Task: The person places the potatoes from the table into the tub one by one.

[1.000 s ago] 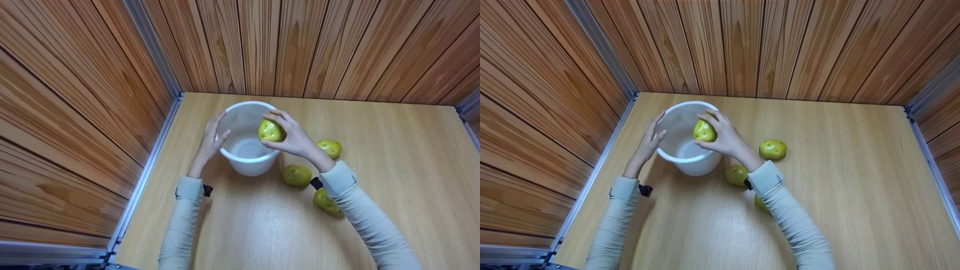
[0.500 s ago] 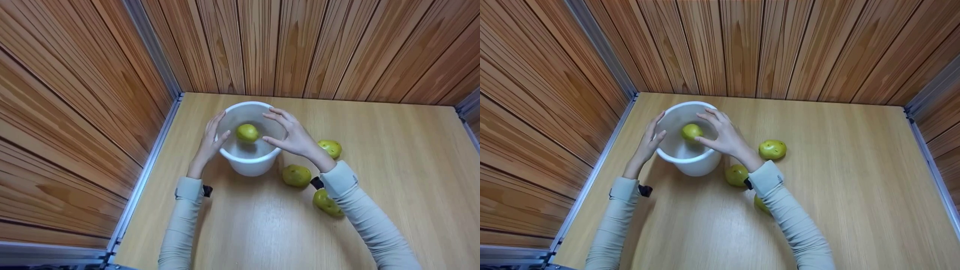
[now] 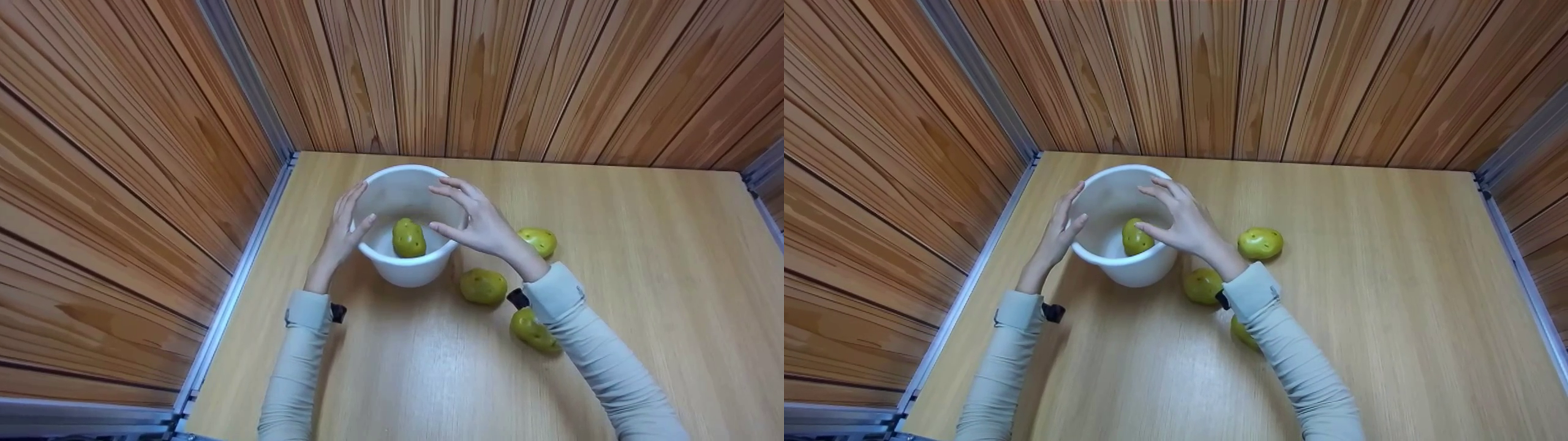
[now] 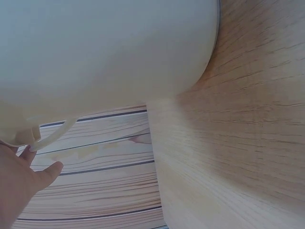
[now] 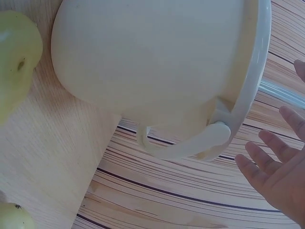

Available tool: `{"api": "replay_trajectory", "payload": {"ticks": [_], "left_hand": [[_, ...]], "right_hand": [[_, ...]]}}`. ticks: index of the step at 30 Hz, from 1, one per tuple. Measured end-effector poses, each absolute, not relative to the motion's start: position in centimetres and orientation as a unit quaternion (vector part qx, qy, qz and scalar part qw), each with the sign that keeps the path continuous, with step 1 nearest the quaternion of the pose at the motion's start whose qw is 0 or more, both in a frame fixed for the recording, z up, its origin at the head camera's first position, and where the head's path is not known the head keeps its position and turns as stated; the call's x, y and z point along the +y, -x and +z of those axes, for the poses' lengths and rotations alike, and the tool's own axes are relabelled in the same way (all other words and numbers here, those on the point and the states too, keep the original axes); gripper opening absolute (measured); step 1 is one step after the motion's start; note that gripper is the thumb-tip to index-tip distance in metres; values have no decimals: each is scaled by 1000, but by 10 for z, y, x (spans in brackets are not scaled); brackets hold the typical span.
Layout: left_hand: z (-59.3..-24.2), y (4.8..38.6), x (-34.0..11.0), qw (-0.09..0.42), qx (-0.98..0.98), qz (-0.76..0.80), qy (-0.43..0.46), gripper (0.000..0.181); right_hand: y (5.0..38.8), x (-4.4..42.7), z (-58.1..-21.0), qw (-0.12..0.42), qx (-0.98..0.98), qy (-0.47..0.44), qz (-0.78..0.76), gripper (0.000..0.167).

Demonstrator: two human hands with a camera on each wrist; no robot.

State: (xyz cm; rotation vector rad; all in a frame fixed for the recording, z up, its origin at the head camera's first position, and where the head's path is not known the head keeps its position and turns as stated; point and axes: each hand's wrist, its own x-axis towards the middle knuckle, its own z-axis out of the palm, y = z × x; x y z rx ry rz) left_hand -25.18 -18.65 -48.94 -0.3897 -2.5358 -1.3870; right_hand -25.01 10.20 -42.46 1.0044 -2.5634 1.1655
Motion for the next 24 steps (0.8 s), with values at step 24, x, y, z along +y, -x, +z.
{"api": "replay_trajectory", "payload": {"ticks": [24], "left_hand": [[-490,251,-187,118,-859,-477,142,65]], "right_hand": [[249,108,-428,63,-862,-321,387,59]]}}
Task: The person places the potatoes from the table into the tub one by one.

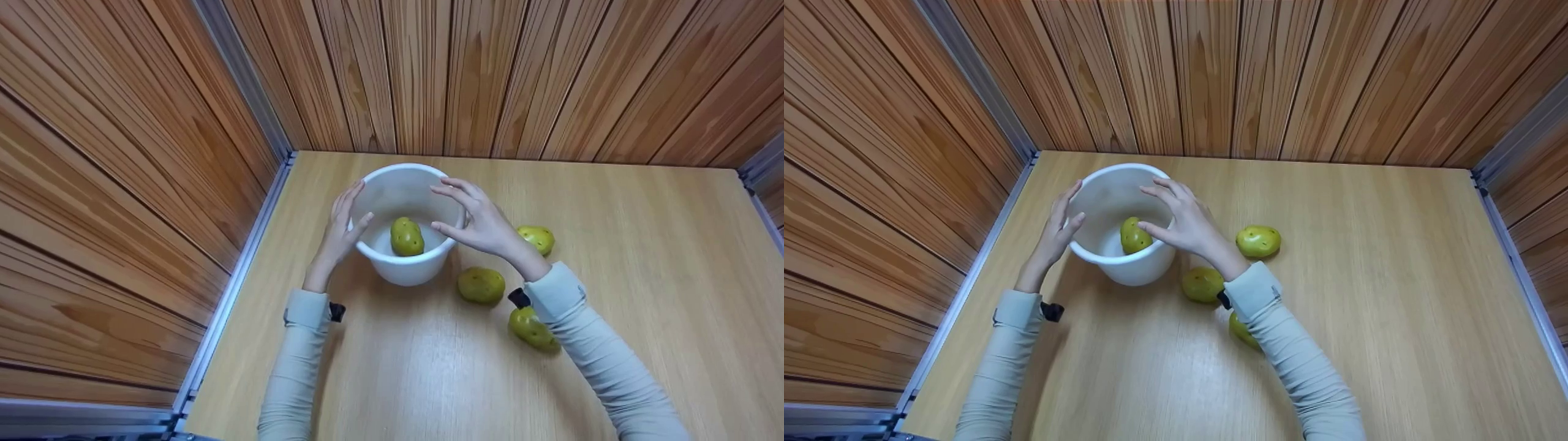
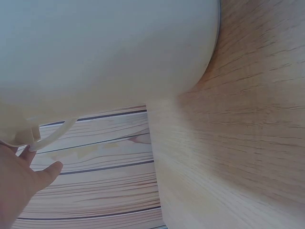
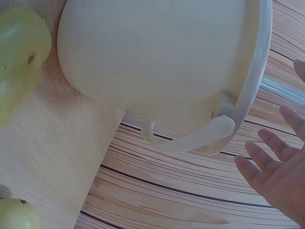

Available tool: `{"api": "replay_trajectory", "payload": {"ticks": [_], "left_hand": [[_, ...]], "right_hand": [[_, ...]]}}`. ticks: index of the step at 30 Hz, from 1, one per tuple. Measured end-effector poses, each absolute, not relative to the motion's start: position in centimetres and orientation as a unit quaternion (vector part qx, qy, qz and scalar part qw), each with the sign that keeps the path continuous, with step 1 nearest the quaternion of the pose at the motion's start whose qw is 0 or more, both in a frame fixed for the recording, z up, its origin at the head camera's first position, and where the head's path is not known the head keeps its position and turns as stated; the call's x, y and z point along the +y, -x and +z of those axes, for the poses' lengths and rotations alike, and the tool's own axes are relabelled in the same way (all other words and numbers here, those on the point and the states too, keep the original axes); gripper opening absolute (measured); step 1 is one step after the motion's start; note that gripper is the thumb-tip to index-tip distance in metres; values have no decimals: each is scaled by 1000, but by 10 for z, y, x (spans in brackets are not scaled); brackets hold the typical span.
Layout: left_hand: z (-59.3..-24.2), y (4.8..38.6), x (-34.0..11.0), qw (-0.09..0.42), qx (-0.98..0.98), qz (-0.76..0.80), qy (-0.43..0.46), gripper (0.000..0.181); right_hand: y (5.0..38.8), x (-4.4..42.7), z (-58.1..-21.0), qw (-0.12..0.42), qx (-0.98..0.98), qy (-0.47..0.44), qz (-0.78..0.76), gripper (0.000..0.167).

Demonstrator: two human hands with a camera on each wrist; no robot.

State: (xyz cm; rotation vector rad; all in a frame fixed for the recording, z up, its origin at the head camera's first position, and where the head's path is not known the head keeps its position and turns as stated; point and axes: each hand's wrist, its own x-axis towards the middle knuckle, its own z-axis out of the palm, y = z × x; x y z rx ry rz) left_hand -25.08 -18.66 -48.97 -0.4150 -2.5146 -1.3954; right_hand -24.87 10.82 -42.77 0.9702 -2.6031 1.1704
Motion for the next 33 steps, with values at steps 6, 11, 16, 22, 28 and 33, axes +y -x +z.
{"api": "replay_trajectory", "payload": {"ticks": [6,11,16,22,28,33], "left_hand": [[-489,251,-186,119,-861,-473,143,63],[-489,251,-186,120,-860,-476,138,64],[-489,250,-186,114,-858,-481,136,63],[-489,250,-186,112,-858,-483,135,65],[-489,251,-186,113,-858,-482,134,63],[-488,251,-185,110,-861,-479,128,65]], "right_hand": [[249,110,-430,64,-864,-316,387,59],[249,113,-430,64,-864,-315,387,60],[248,116,-430,61,-870,-307,381,60],[246,121,-431,61,-872,-300,382,60],[246,127,-435,61,-871,-299,386,60],[246,131,-436,58,-871,-295,388,60]]}}
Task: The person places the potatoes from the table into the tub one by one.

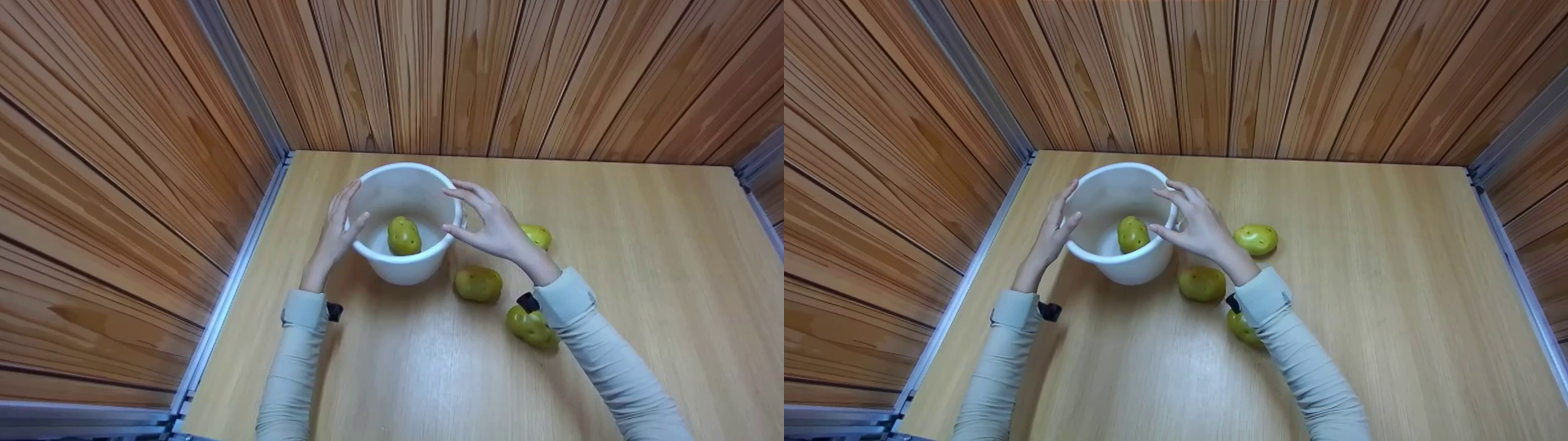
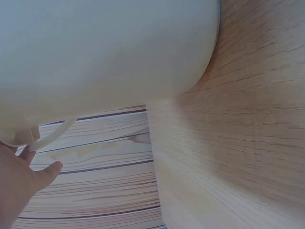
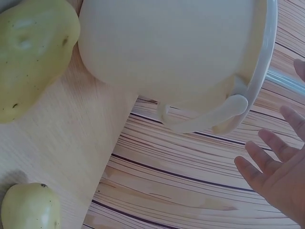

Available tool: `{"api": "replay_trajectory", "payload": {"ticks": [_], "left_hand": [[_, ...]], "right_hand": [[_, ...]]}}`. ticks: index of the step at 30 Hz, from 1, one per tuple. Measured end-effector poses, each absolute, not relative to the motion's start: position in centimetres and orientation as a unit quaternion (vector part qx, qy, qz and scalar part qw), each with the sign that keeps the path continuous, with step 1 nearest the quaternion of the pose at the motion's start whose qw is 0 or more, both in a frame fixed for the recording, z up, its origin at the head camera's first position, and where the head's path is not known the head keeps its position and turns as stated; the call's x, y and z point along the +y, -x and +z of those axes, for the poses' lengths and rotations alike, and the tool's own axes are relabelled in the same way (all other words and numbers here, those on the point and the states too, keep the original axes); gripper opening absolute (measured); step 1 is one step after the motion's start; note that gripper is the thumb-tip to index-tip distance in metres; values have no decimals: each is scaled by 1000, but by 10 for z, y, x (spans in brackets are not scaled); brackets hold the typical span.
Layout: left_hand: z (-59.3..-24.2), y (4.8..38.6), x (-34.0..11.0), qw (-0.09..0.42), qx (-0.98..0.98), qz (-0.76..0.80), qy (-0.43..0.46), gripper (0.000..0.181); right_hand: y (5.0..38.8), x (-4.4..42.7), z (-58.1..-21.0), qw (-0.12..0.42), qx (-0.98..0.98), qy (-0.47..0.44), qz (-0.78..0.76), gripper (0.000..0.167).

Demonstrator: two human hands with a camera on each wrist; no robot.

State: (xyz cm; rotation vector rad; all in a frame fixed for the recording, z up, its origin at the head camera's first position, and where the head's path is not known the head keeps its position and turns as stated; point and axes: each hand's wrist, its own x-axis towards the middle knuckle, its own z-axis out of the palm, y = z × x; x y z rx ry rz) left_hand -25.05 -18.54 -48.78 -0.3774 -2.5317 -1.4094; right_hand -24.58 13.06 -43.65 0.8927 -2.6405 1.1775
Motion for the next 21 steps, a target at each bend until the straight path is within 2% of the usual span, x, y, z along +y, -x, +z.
{"api": "replay_trajectory", "payload": {"ticks": [21], "left_hand": [[-488,250,-186,102,-859,-487,121,66]], "right_hand": [[243,141,-443,62,-877,-279,386,60]]}}
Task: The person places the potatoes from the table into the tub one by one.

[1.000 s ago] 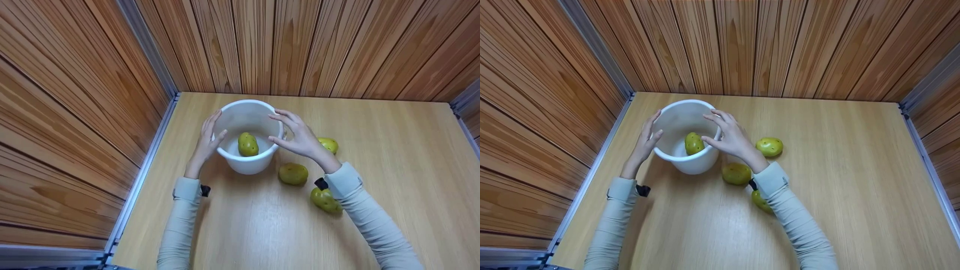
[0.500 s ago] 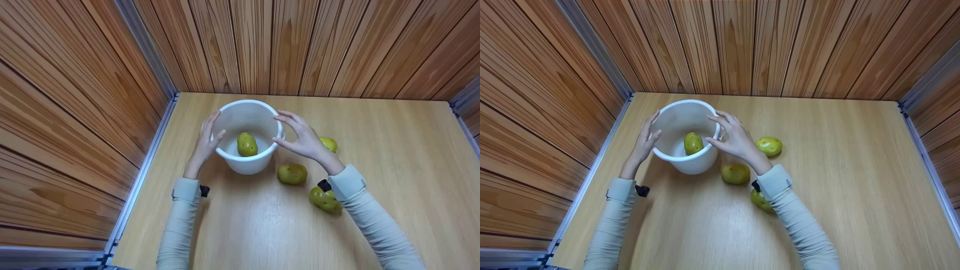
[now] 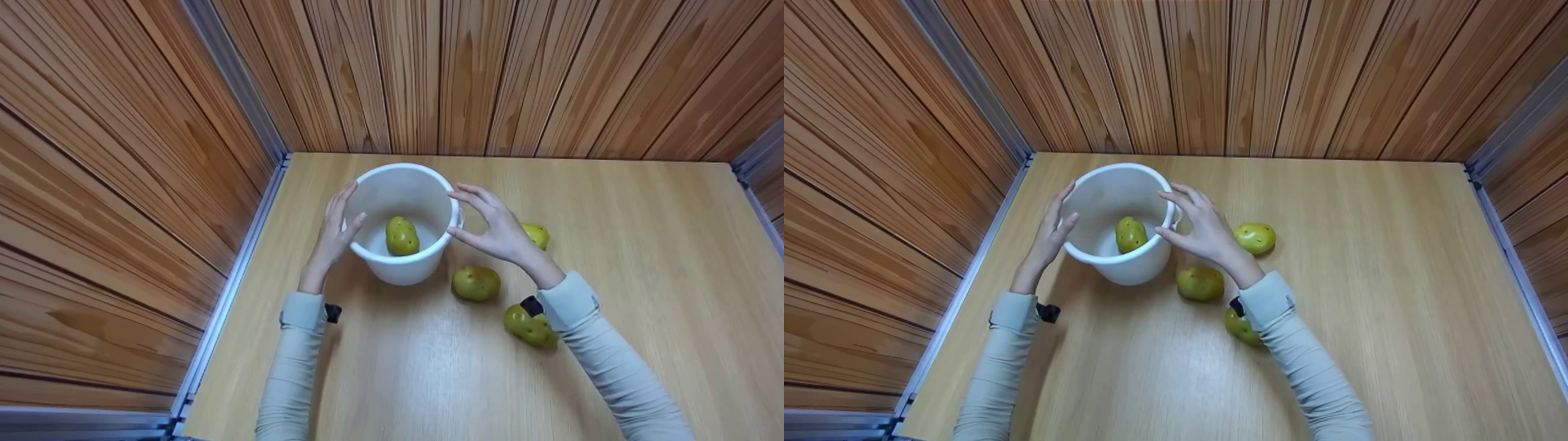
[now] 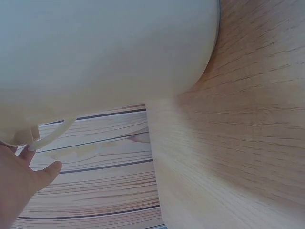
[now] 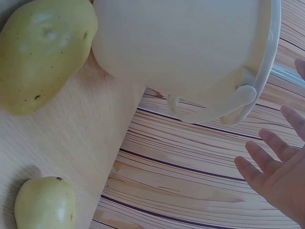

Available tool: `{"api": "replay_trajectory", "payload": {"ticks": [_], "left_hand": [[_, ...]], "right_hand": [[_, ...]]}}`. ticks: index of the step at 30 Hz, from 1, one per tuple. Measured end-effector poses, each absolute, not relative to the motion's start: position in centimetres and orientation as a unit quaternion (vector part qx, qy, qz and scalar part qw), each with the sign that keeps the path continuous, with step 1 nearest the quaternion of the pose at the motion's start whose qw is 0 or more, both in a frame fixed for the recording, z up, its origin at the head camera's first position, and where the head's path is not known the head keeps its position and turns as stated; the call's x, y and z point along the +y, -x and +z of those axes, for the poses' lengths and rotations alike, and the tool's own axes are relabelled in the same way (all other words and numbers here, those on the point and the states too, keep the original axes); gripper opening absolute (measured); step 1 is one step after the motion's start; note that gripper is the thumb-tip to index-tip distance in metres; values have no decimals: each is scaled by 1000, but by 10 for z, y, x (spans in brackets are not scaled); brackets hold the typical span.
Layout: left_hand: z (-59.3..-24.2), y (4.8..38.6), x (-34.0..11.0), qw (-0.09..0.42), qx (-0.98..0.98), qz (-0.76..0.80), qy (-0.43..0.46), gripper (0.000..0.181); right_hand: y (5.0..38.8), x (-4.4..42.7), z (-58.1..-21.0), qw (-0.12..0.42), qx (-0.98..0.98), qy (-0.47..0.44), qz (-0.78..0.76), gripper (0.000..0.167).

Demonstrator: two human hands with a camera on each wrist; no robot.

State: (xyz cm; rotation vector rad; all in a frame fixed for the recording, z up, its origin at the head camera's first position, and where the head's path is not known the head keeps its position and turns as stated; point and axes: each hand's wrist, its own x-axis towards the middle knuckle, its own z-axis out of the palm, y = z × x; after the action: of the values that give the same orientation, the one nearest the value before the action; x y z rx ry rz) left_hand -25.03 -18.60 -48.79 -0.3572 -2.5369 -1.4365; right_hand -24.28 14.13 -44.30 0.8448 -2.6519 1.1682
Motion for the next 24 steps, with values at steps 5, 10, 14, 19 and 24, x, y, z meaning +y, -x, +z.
{"api": "replay_trajectory", "payload": {"ticks": [5,10,14,19,24], "left_hand": [[-488,251,-186,107,-859,-485,125,68],[-488,251,-186,103,-858,-487,122,67],[-487,250,-186,102,-861,-484,121,65],[-486,250,-185,101,-864,-479,116,65],[-487,250,-185,103,-861,-485,116,67]], "right_hand": [[241,143,-446,61,-878,-277,385,61],[239,147,-448,64,-875,-278,391,61],[238,150,-452,74,-870,-286,395,62],[236,155,-456,70,-871,-287,392,62],[234,158,-459,69,-874,-285,388,62]]}}
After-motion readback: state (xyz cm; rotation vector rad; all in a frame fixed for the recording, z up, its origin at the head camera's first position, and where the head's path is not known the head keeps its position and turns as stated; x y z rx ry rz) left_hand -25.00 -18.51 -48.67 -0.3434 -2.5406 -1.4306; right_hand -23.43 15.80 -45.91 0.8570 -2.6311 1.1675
